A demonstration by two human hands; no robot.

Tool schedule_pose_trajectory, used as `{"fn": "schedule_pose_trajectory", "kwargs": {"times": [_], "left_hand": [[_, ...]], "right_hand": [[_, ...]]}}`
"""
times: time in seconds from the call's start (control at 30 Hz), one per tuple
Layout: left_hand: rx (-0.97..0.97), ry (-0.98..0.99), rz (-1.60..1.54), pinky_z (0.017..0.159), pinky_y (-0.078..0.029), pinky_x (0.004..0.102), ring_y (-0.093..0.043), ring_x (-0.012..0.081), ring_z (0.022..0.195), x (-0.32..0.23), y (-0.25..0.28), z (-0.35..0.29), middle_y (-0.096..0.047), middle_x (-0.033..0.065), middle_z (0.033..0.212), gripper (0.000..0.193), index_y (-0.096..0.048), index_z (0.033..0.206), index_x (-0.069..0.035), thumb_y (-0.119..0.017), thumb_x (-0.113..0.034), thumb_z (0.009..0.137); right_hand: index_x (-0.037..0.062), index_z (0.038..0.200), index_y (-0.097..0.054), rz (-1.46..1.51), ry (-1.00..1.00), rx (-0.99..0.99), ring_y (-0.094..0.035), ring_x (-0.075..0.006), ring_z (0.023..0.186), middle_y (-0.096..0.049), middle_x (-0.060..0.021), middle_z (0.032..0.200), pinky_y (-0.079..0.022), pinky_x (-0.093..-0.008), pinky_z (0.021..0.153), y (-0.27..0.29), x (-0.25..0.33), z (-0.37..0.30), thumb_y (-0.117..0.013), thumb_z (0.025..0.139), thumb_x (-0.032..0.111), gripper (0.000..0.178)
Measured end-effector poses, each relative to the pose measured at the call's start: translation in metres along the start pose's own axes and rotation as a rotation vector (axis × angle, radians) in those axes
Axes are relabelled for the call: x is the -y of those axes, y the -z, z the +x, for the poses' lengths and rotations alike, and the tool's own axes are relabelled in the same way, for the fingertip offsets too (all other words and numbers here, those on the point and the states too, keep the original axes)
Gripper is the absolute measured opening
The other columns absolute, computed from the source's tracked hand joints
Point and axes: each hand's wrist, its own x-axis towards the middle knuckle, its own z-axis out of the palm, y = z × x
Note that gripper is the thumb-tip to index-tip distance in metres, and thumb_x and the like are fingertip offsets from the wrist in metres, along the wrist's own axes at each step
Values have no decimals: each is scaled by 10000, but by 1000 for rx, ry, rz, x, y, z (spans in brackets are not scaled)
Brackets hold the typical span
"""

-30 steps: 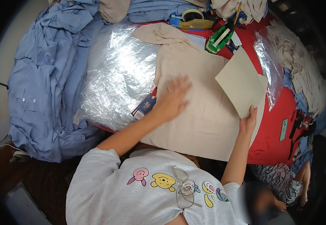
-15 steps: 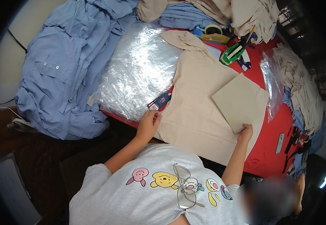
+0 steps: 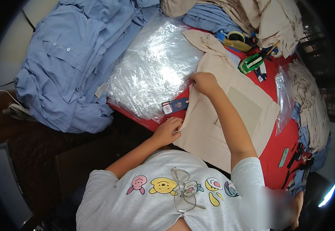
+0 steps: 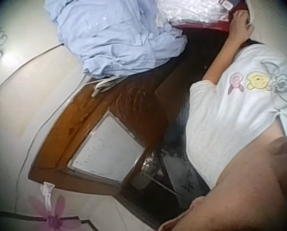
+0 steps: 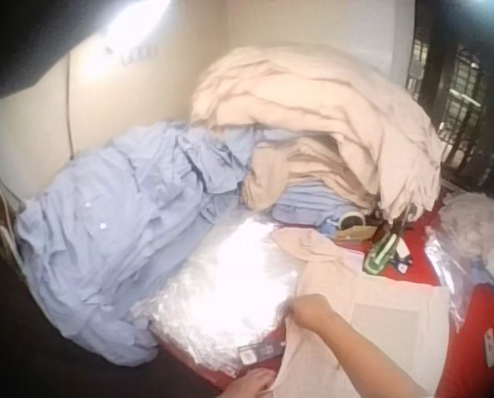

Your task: The person folds a shirt on a red surface, using a cardboard template to guide the folds, and then places the folded shirt into a plastic bag.

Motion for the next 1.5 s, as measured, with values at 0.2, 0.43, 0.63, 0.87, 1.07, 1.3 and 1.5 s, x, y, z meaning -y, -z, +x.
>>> {"fn": "schedule_pose_trajectory", "kwargs": {"times": [0.2, 0.43, 0.63, 0.87, 1.07, 1.3, 1.5], "left_hand": [[-85, 365, -201, 658, -493, 408, -572, 297, 707, -19, 10, 7, -611, 130, 933, 404, -494, 1151, -82, -789, -186, 897], [-208, 448, 161, 859, -577, 471, -724, 434, 1057, 6, 48, -15, -685, 268, 1255, 688, -463, 1375, -88, -870, -124, 822], [-168, 459, 264, 1024, -515, 482, -612, 462, 1254, -7, 52, -14, -593, 228, 1398, 706, -464, 1470, -67, -790, -16, 845], [-165, 193, 520, 1083, -476, 497, -583, 394, 1303, -63, 49, 30, -553, 188, 1435, 618, -546, 1453, -56, -765, -72, 875], [31, -177, 604, 1269, -231, 622, -268, 407, 1595, -20, -32, 71, -290, 189, 1727, 743, -439, 1623, -147, -682, -453, 992], [67, -88, 739, 1276, -130, 687, -140, 432, 1642, 7, -10, 70, -163, 189, 1786, 771, -401, 1667, -179, -613, -533, 1015], [-52, 38, 1041, 1272, -178, 668, -156, 412, 1646, 1, 62, 59, -196, 213, 1772, 667, -525, 1584, -142, -652, -141, 929]], "right_hand": [[113, 1053, -710, 704, -276, -101, -688, -234, 761, -711, -73, 805, -517, -387, 729, 23, -20, 6, -714, 933, 198, 148], [74, 1100, -704, 468, -43, -317, -704, -320, 972, -739, -114, 1076, -545, -413, 861, 0, 15, 36, -706, 907, 85, 193], [68, 1271, -676, 592, -38, -440, -635, -367, 1243, -678, -160, 1333, -503, -416, 1083, -13, 15, 16, -728, 866, 13, 412], [37, 1545, -486, 237, -789, -698, -529, -418, 1407, -577, -263, 1481, -439, -491, 1176, -14, -75, -196, -877, 804, 221, 858], [83, 1680, -242, 291, -1504, -112, -464, -462, 1456, -465, -275, 1576, -416, -641, 1152, -4, -39, -281, -971, 684, 474, 1295], [61, 1616, -333, 339, -1481, -131, -537, -440, 1396, -596, -259, 1446, -417, -623, 1146, -12, -55, -285, -981, 671, 403, 1196], [8, 1449, -521, 527, -1266, -473, -717, -305, 1048, -720, -190, 1223, -560, -385, 921, -47, -80, -314, -912, 793, 195, 786]]}}
